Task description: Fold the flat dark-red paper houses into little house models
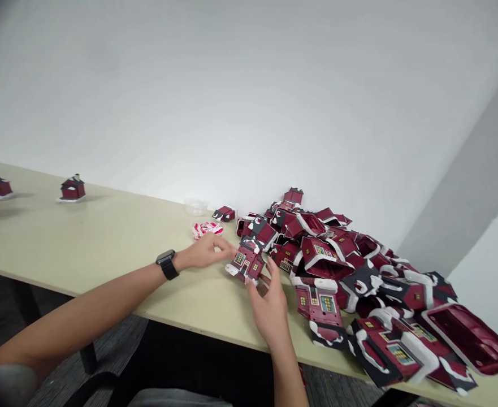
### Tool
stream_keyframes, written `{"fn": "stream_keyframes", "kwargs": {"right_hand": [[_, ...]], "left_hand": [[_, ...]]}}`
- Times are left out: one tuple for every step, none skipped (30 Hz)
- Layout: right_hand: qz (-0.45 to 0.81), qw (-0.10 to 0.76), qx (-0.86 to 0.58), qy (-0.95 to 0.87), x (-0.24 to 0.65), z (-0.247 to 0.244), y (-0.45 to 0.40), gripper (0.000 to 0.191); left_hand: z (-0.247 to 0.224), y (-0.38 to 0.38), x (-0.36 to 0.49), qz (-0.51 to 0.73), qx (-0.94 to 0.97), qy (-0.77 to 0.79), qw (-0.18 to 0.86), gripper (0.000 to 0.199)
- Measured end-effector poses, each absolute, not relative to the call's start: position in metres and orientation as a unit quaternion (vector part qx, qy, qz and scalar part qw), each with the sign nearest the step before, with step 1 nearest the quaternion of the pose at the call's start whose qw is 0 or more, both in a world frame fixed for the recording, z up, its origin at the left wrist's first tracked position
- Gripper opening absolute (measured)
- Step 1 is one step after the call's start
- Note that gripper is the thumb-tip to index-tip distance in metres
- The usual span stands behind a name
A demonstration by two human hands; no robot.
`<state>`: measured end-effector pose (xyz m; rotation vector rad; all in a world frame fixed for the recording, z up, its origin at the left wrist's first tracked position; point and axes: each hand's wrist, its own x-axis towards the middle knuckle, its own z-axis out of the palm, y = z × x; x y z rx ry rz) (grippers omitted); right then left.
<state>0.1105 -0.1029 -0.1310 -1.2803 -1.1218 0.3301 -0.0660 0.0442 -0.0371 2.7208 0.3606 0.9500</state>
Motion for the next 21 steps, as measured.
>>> {"fn": "stream_keyframes", "kwargs": {"right_hand": [[0.141, 0.646, -0.563, -0.496, 0.109, -0.130, -0.104, 0.088], [0.133, 0.642, -0.567, -0.500, 0.109, -0.130, -0.104, 0.091], [0.124, 0.636, -0.572, -0.503, 0.108, -0.130, -0.104, 0.093], [0.118, 0.629, -0.580, -0.504, 0.108, -0.130, -0.103, 0.096], [0.115, 0.621, -0.588, -0.505, 0.108, -0.131, -0.103, 0.099], [0.115, 0.616, -0.594, -0.505, 0.109, -0.131, -0.102, 0.103], [0.117, 0.612, -0.596, -0.506, 0.109, -0.132, -0.102, 0.106], [0.121, 0.611, -0.595, -0.508, 0.110, -0.132, -0.102, 0.108], [0.124, 0.613, -0.590, -0.511, 0.109, -0.132, -0.102, 0.108], [0.128, 0.616, -0.583, -0.514, 0.109, -0.131, -0.103, 0.107], [0.131, 0.617, -0.579, -0.517, 0.108, -0.130, -0.104, 0.104], [0.131, 0.614, -0.580, -0.519, 0.106, -0.129, -0.105, 0.102], [0.129, 0.607, -0.585, -0.522, 0.105, -0.128, -0.106, 0.099], [0.124, 0.597, -0.593, -0.526, 0.104, -0.127, -0.107, 0.098], [0.118, 0.585, -0.603, -0.529, 0.103, -0.127, -0.107, 0.097], [0.112, 0.575, -0.612, -0.532, 0.103, -0.127, -0.108, 0.096], [0.106, 0.567, -0.618, -0.534, 0.103, -0.127, -0.108, 0.094], [0.103, 0.562, -0.621, -0.537, 0.103, -0.128, -0.108, 0.092], [0.099, 0.559, -0.622, -0.540, 0.104, -0.128, -0.108, 0.090], [0.096, 0.557, -0.621, -0.542, 0.104, -0.129, -0.108, 0.088], [0.094, 0.556, -0.621, -0.545, 0.104, -0.129, -0.108, 0.086]], "left_hand": [[-0.036, 0.054, -0.067, 0.344, 0.916, 0.178, 0.101, 0.040], [-0.035, 0.065, -0.069, 0.355, 0.905, 0.224, 0.073, 0.038], [-0.034, 0.075, -0.072, 0.358, 0.896, 0.258, 0.046, 0.035], [-0.033, 0.084, -0.075, 0.355, 0.890, 0.283, 0.032, 0.031], [-0.032, 0.092, -0.078, 0.346, 0.889, 0.298, 0.026, 0.028], [-0.032, 0.099, -0.081, 0.333, 0.891, 0.308, 0.026, 0.027], [-0.032, 0.104, -0.083, 0.317, 0.894, 0.316, 0.025, 0.028], [-0.033, 0.107, -0.086, 0.300, 0.898, 0.320, 0.026, 0.032], [-0.032, 0.110, -0.087, 0.285, 0.903, 0.320, 0.029, 0.037], [-0.032, 0.111, -0.089, 0.272, 0.908, 0.318, 0.032, 0.042], [-0.031, 0.112, -0.090, 0.261, 0.913, 0.313, 0.036, 0.046], [-0.029, 0.113, -0.092, 0.251, 0.917, 0.307, 0.040, 0.049], [-0.027, 0.113, -0.093, 0.241, 0.921, 0.301, 0.044, 0.050], [-0.026, 0.113, -0.095, 0.233, 0.925, 0.295, 0.048, 0.051], [-0.024, 0.113, -0.097, 0.224, 0.929, 0.289, 0.051, 0.051], [-0.023, 0.114, -0.098, 0.217, 0.932, 0.284, 0.054, 0.051], [-0.022, 0.114, -0.099, 0.213, 0.935, 0.278, 0.061, 0.052], [-0.022, 0.114, -0.100, 0.214, 0.935, 0.272, 0.075, 0.053], [-0.022, 0.115, -0.100, 0.219, 0.934, 0.267, 0.092, 0.055], [-0.022, 0.115, -0.100, 0.226, 0.931, 0.264, 0.111, 0.055], [-0.023, 0.115, -0.099, 0.235, 0.927, 0.263, 0.130, 0.055]]}}
